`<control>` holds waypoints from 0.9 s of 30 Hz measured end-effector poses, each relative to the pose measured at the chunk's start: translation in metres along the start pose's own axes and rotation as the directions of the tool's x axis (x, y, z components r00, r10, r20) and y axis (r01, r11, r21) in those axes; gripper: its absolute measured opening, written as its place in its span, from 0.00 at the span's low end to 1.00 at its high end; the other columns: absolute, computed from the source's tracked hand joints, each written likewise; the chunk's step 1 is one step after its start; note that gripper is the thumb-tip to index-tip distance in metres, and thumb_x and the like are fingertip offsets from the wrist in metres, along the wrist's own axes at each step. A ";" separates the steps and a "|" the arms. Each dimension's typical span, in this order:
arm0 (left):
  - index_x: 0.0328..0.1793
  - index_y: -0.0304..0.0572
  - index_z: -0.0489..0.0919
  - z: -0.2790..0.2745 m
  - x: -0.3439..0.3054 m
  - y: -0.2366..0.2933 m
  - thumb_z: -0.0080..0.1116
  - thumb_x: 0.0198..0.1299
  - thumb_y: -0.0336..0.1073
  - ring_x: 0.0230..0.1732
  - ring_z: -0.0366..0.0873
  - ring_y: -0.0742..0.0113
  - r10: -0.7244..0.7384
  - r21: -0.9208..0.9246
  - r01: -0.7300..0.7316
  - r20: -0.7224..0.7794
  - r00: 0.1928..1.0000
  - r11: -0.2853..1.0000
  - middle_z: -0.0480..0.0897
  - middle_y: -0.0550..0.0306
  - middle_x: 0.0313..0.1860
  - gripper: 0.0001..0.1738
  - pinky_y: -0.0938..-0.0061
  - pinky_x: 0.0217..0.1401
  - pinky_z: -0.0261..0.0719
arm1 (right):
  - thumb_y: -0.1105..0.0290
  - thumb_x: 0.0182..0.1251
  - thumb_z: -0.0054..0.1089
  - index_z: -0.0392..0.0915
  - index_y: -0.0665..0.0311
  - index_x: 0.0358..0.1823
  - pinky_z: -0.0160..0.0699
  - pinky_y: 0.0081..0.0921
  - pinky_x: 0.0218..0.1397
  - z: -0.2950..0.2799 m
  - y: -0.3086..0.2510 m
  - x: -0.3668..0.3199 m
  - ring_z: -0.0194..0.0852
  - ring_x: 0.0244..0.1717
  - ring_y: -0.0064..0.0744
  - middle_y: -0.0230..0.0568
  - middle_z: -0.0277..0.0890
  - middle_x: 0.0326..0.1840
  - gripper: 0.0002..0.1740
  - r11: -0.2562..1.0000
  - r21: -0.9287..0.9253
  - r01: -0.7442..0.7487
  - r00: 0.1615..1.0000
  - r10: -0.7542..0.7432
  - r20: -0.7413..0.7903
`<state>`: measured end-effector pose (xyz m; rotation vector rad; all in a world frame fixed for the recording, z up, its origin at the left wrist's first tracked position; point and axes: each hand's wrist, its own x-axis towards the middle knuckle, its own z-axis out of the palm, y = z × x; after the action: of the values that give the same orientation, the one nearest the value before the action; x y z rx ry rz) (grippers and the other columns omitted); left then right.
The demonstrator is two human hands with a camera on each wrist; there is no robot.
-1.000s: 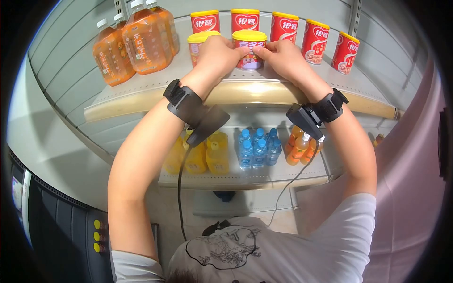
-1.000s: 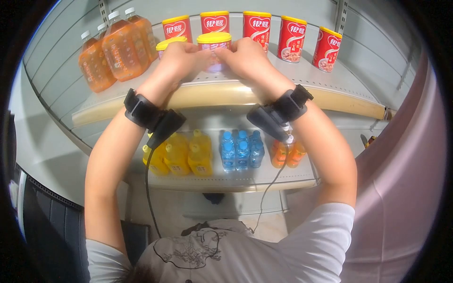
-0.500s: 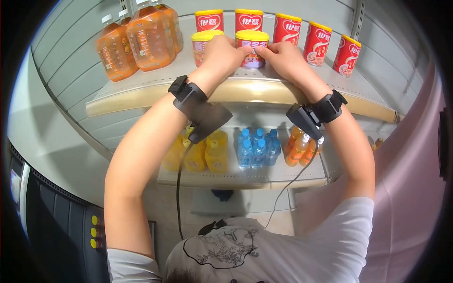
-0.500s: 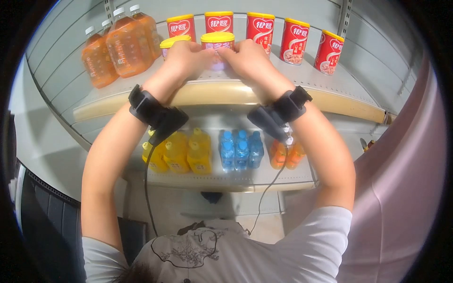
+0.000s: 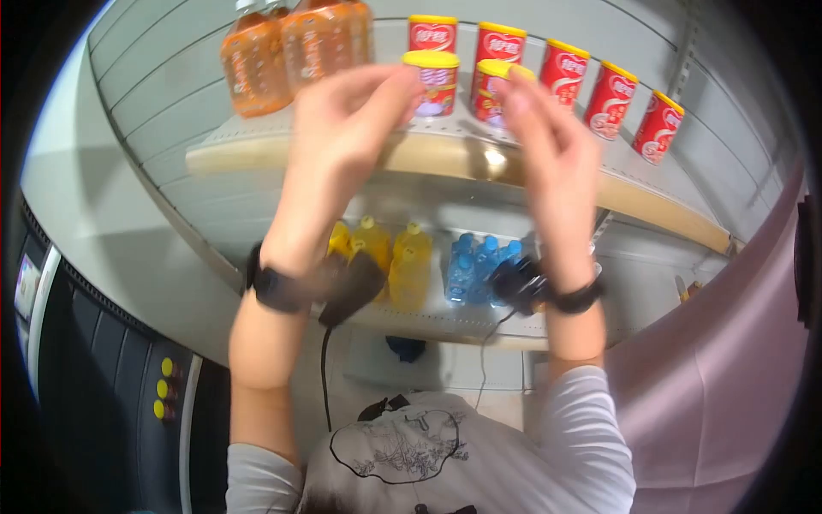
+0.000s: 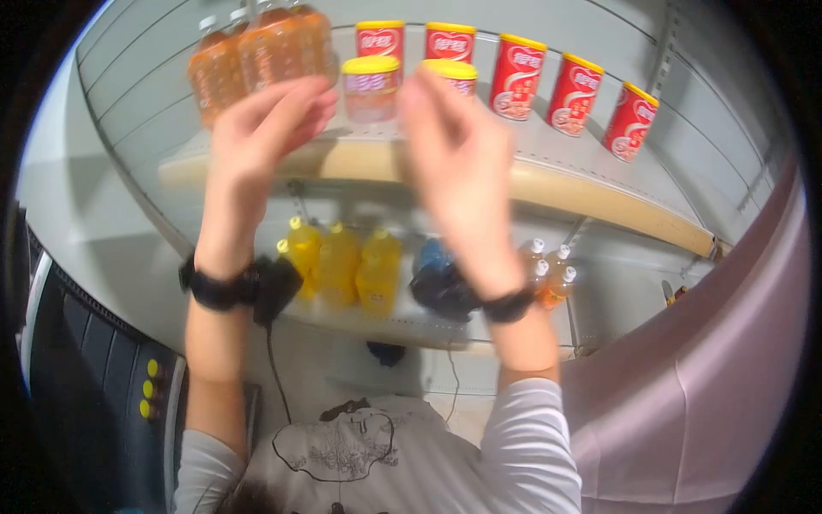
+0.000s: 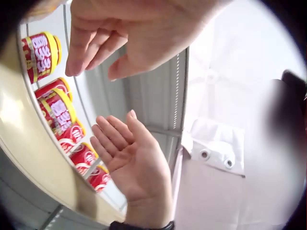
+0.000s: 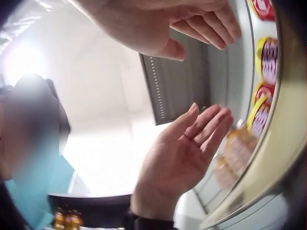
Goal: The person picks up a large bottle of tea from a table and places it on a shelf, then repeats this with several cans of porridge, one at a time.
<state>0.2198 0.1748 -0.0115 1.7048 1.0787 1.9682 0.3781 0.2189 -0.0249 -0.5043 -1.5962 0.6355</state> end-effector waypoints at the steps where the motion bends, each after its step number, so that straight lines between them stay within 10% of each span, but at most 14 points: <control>1: 0.40 0.28 0.77 -0.014 -0.021 -0.002 0.52 0.57 0.37 0.33 0.74 0.77 -0.044 -0.029 0.043 -0.057 0.997 0.999 0.80 0.55 0.32 0.15 0.83 0.36 0.71 | 0.65 0.62 0.51 0.68 0.71 0.53 0.66 0.16 0.49 0.025 0.015 -0.026 0.68 0.45 0.20 0.42 0.74 0.47 0.21 0.857 0.513 -0.050 0.997 0.073 -0.026; 2: 0.43 0.28 0.76 -0.029 -0.046 -0.010 0.50 0.59 0.35 0.35 0.73 0.77 -0.086 -0.058 0.079 -0.120 0.989 0.995 0.80 0.55 0.35 0.15 0.83 0.38 0.70 | 0.66 0.62 0.51 0.69 0.70 0.52 0.67 0.16 0.47 0.038 0.023 -0.047 0.69 0.44 0.19 0.40 0.75 0.46 0.20 0.992 0.062 0.111 0.992 -0.114 0.060; 5: 0.42 0.28 0.76 -0.089 -0.149 -0.086 0.46 0.61 0.31 0.35 0.75 0.74 -0.115 0.079 0.161 -0.408 0.906 0.984 0.79 0.55 0.36 0.12 0.82 0.40 0.73 | 0.65 0.59 0.53 0.71 0.71 0.49 0.69 0.24 0.49 0.109 0.063 -0.114 0.73 0.47 0.33 0.51 0.75 0.44 0.20 0.963 0.157 -0.221 0.948 0.174 0.266; 7: 0.43 0.26 0.75 -0.120 -0.227 -0.130 0.47 0.61 0.35 0.38 0.76 0.68 -0.352 -0.161 0.346 -0.712 0.608 0.924 0.79 0.52 0.37 0.15 0.79 0.43 0.75 | 0.64 0.59 0.52 0.71 0.72 0.48 0.69 0.24 0.50 0.177 0.130 -0.169 0.74 0.46 0.33 0.51 0.75 0.43 0.20 0.861 0.133 -0.492 0.810 0.396 0.432; 9: 0.48 0.26 0.71 -0.150 -0.314 -0.156 0.46 0.60 0.34 0.45 0.75 0.63 -0.415 -0.376 0.257 -0.902 0.118 0.890 0.75 0.47 0.44 0.16 0.74 0.48 0.76 | 0.64 0.59 0.52 0.72 0.74 0.47 0.68 0.24 0.50 0.218 0.147 -0.235 0.74 0.45 0.33 0.50 0.76 0.42 0.20 0.809 -0.037 -0.587 0.648 0.497 0.577; 11: 0.49 0.25 0.69 -0.176 -0.381 -0.148 0.45 0.61 0.34 0.47 0.74 0.61 -0.385 -0.400 0.168 -0.915 -0.118 0.901 0.74 0.45 0.46 0.17 0.73 0.51 0.74 | 0.65 0.59 0.52 0.73 0.75 0.45 0.68 0.23 0.49 0.248 0.131 -0.290 0.74 0.44 0.31 0.49 0.76 0.41 0.19 0.786 -0.072 -0.614 0.520 0.471 0.712; 16: 0.51 0.23 0.67 -0.204 -0.448 -0.059 0.41 0.63 0.35 0.51 0.71 0.58 -0.210 -0.244 0.108 -0.943 -0.258 0.964 0.72 0.41 0.49 0.18 0.72 0.56 0.70 | 0.63 0.60 0.52 0.72 0.73 0.46 0.66 0.18 0.43 0.309 0.077 -0.363 0.69 0.39 0.20 0.36 0.74 0.37 0.20 0.678 -0.053 -0.733 0.151 0.238 0.959; 23: 0.50 0.23 0.67 -0.227 -0.533 -0.023 0.42 0.61 0.33 0.50 0.73 0.58 -0.132 -0.189 0.095 -0.896 -0.423 0.977 0.73 0.41 0.47 0.17 0.71 0.54 0.72 | 0.64 0.60 0.51 0.73 0.72 0.43 0.67 0.20 0.39 0.356 0.018 -0.446 0.69 0.37 0.22 0.35 0.74 0.35 0.18 0.575 -0.177 -0.799 -0.096 0.168 0.981; 27: 0.50 0.24 0.68 -0.243 -0.564 -0.016 0.42 0.60 0.33 0.49 0.73 0.58 -0.153 -0.211 0.068 -0.863 -0.482 0.975 0.73 0.41 0.47 0.17 0.71 0.53 0.73 | 0.64 0.59 0.50 0.75 0.70 0.40 0.67 0.20 0.37 0.380 0.007 -0.471 0.69 0.35 0.22 0.34 0.74 0.33 0.16 0.727 -0.228 -0.648 -0.211 0.116 0.971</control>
<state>0.1191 -0.2742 -0.4190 -1.1501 1.3141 2.9694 0.0580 -0.1251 -0.4059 -0.1401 -2.6052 2.2957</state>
